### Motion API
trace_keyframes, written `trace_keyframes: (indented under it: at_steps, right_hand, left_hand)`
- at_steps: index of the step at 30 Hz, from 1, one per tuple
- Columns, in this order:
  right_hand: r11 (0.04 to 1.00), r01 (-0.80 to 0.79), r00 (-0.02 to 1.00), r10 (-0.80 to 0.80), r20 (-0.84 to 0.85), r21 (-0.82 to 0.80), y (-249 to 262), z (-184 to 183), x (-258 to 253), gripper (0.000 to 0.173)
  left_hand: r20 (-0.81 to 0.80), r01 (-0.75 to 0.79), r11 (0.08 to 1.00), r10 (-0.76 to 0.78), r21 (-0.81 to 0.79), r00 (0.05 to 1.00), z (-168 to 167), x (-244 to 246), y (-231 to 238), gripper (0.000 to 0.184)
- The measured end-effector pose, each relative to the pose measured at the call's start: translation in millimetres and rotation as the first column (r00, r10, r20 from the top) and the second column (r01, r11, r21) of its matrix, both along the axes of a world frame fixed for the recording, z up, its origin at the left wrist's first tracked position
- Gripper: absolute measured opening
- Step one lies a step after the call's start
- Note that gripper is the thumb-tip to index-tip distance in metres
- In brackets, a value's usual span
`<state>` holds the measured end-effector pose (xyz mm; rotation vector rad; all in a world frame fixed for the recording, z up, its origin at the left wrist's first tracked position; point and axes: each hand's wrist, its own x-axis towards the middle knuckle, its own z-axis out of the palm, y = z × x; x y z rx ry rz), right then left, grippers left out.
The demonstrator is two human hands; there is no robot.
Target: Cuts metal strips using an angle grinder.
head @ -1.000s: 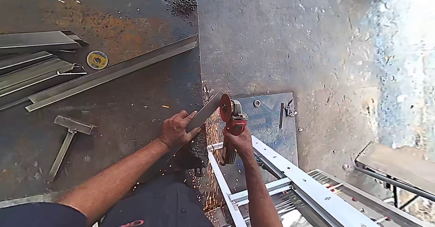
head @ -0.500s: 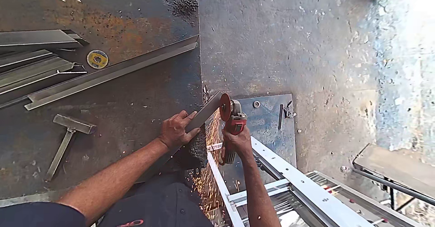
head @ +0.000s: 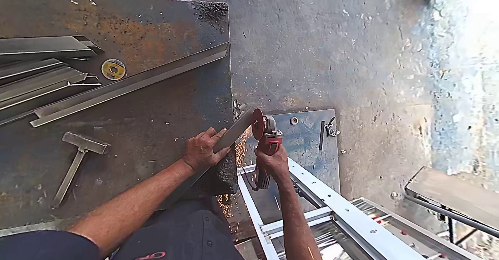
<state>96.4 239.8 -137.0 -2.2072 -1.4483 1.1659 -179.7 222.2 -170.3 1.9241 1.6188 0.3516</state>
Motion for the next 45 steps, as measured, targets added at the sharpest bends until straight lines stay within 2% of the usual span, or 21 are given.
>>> trace_keyframes:
  at_steps: [45]
  right_hand:
    - [1.000,0.003,0.999,-0.002,-0.050,0.025,29,-2,-2,0.066]
  left_hand:
    - [-0.007,-0.005,0.999,0.005,0.031,1.000,-2,2,0,0.069]
